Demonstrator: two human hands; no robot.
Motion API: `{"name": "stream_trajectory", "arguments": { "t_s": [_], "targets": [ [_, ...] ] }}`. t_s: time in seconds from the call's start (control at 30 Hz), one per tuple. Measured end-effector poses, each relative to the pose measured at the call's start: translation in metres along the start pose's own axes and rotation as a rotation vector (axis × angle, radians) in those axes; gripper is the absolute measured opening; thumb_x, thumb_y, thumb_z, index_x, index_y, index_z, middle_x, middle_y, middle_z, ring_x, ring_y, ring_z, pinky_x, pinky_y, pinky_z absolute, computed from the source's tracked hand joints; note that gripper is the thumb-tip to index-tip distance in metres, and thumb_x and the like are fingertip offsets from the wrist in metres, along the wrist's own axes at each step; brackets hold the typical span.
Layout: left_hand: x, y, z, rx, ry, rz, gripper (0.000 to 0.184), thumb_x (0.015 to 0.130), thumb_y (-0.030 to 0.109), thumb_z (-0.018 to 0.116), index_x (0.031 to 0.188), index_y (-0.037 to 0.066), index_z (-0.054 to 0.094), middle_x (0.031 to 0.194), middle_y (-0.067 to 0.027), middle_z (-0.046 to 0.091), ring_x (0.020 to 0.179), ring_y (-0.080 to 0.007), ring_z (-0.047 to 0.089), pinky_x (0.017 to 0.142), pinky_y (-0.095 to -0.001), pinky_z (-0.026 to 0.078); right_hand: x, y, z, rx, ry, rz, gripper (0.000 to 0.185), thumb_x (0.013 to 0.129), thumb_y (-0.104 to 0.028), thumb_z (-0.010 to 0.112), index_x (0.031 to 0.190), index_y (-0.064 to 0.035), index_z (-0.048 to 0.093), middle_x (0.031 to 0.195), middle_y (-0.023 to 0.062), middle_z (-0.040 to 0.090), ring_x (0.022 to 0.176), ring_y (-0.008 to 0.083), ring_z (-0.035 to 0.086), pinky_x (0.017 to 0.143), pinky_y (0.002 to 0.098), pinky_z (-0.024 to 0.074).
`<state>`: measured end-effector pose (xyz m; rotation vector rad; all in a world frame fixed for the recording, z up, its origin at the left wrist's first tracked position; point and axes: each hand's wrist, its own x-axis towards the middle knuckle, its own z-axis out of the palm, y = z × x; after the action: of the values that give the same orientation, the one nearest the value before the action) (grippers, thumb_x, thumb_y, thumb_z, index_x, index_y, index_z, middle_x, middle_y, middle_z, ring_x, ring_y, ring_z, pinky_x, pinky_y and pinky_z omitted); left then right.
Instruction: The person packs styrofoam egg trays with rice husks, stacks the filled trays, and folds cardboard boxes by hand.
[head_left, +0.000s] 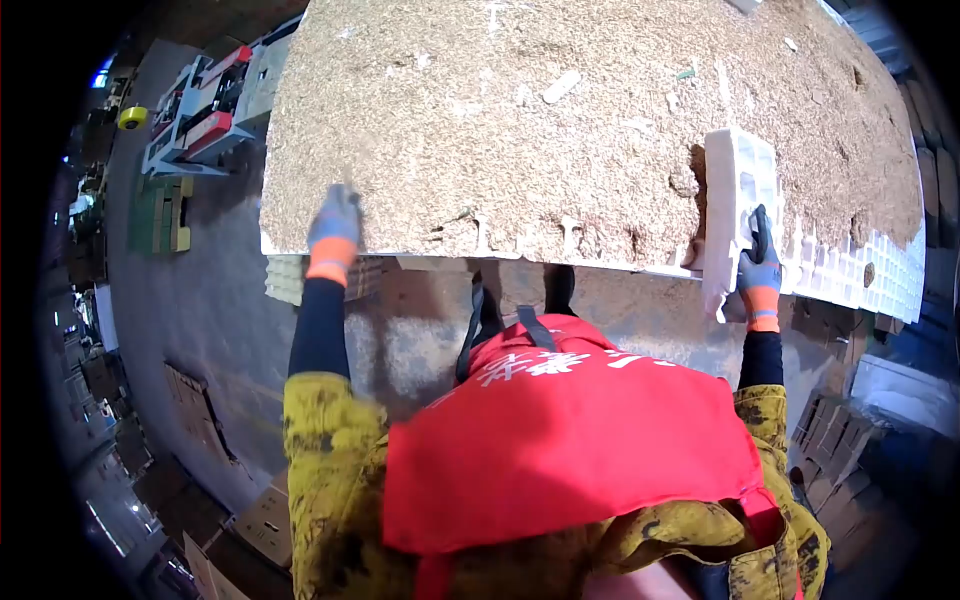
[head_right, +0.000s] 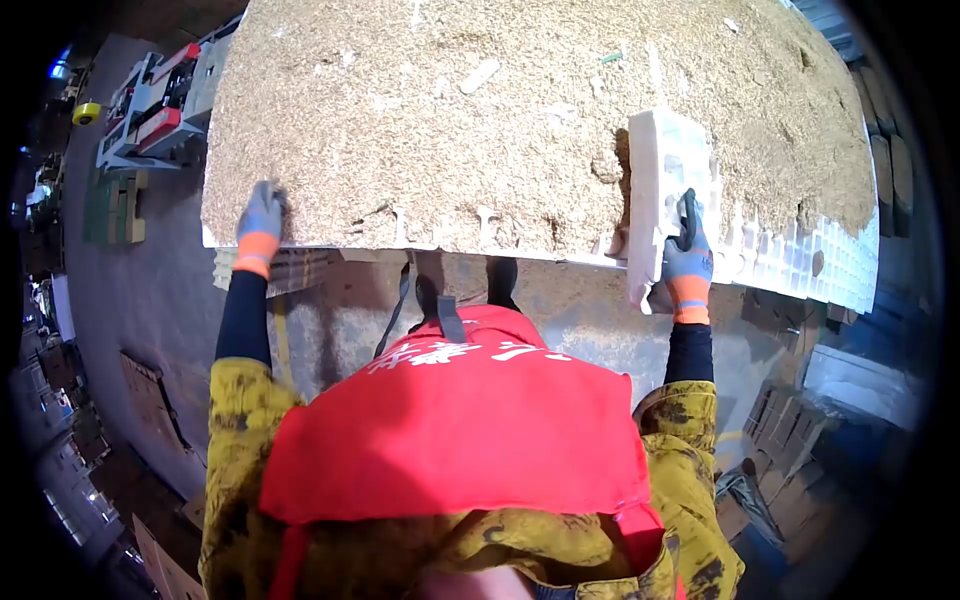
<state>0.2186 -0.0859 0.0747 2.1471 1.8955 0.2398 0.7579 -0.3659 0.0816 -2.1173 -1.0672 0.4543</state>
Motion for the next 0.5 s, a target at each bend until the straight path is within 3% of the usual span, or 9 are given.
{"name": "stream_trajectory", "arguments": {
  "t_s": [0.03, 0.1, 0.17, 0.2, 0.23, 0.27, 0.33, 0.47, 0.5],
  "targets": [
    [-0.018, 0.030, -0.010, -0.056, -0.101, 0.045, 0.027, 0.088, 0.028, 0.050, 0.104, 0.007, 0.052, 0.085, -0.0233, 0.061, 0.081, -0.0419, 0.058, 0.070, -0.0480, 0.047, 0.000, 0.001, 0.000, -0.006, 0.003, -0.001, 0.067, 0.074, 0.004, 0.046, 0.139, -0.0103, 0.036, 0.137, 0.0120, 0.045, 0.124, 0.0241, 0.045, 0.099, 0.0297, 0.0363],
    [-0.044, 0.056, 0.011, -0.018, -0.042, 0.474, 0.030, 0.084, 0.024, 0.054, 0.111, 0.010, 0.051, 0.093, -0.0213, 0.059, 0.083, -0.0384, 0.059, 0.069, -0.0465, 0.048, -0.002, -0.002, 0.001, -0.020, -0.002, -0.010, 0.067, 0.074, 0.003, 0.047, 0.139, -0.0103, 0.036, 0.136, 0.0122, 0.045, 0.123, 0.0245, 0.046, 0.099, 0.0299, 0.0366],
    [-0.057, 0.066, 0.040, 0.253, -0.193, 0.542, 0.035, 0.081, 0.020, 0.057, 0.115, 0.013, 0.050, 0.101, -0.0181, 0.057, 0.084, -0.0334, 0.061, 0.068, -0.0444, 0.049, -0.006, -0.031, -0.004, -0.036, -0.014, 0.051, 0.065, 0.075, 0.001, 0.048, 0.138, -0.0107, 0.037, 0.135, 0.0133, 0.046, 0.121, 0.0249, 0.048, 0.097, 0.0311, 0.0385],
    [-0.060, 0.074, 0.050, 0.250, -0.027, 0.654, 0.036, 0.078, 0.018, 0.060, 0.112, 0.012, 0.050, 0.100, -0.0149, 0.056, 0.083, -0.0305, 0.062, 0.068, -0.0436, 0.050, -0.007, -0.025, -0.004, -0.038, -0.016, 0.045, 0.065, 0.076, 0.001, 0.048, 0.138, -0.0110, 0.037, 0.135, 0.0136, 0.046, 0.121, 0.0249, 0.048, 0.097, 0.0313, 0.0390],
    [-0.055, 0.074, 0.052, 0.272, -0.098, 0.619, 0.034, 0.078, 0.018, 0.060, 0.111, 0.011, 0.050, 0.099, -0.0147, 0.056, 0.083, -0.0304, 0.062, 0.068, -0.0433, 0.050, -0.006, -0.019, -0.003, -0.041, -0.017, 0.039, 0.064, 0.076, 0.001, 0.048, 0.138, -0.0112, 0.037, 0.134, 0.0138, 0.047, 0.120, 0.0250, 0.049, 0.097, 0.0315, 0.0394],
    [-0.047, 0.073, 0.052, 0.296, -0.170, 0.587, 0.033, 0.078, 0.018, 0.060, 0.109, 0.011, 0.051, 0.098, -0.0145, 0.056, 0.084, -0.0302, 0.062, 0.068, -0.0429, 0.050, -0.004, -0.015, -0.002, 0.013, -0.029, 0.030, 0.066, 0.073, 0.005, 0.047, 0.138, -0.0050, 0.036, 0.136, 0.0132, 0.045, 0.124, 0.0225, 0.045, 0.098, 0.0281, 0.0362],
    [-0.043, 0.077, 0.048, 0.323, -0.265, 0.577, 0.025, 0.079, 0.018, 0.059, 0.102, 0.010, 0.052, 0.098, -0.0147, 0.058, 0.085, -0.0326, 0.061, 0.069, -0.0426, 0.050, -0.006, -0.008, -0.002, -0.035, -0.024, 0.046, 0.065, 0.075, 0.002, 0.048, 0.138, -0.0103, 0.037, 0.135, 0.0135, 0.046, 0.121, 0.0251, 0.048, 0.097, 0.0311, 0.0387],
    [-0.029, 0.052, 0.065, 0.133, -0.104, 0.501, 0.018, 0.086, 0.021, 0.052, 0.096, 0.006, 0.052, 0.092, -0.0190, 0.058, 0.082, -0.0392, 0.058, 0.069, -0.0425, 0.049, -0.008, -0.019, -0.004, -0.092, 0.018, -0.031, 0.066, 0.075, -0.001, 0.051, 0.138, -0.0157, 0.038, 0.135, 0.0139, 0.046, 0.121, 0.0280, 0.047, 0.097, 0.0337, 0.0396],
    [-0.023, 0.053, 0.053, -0.162, -0.152, 0.167, 0.020, 0.089, 0.023, 0.049, 0.098, 0.005, 0.051, 0.086, -0.0202, 0.058, 0.080, -0.0386, 0.058, 0.068, -0.0419, 0.048, -0.010, -0.024, -0.007, -0.110, 0.018, -0.013, 0.066, 0.075, -0.001, 0.051, 0.138, -0.0162, 0.038, 0.134, 0.0141, 0.046, 0.121, 0.0283, 0.047, 0.097, 0.0339, 0.0395]
  ]
}}
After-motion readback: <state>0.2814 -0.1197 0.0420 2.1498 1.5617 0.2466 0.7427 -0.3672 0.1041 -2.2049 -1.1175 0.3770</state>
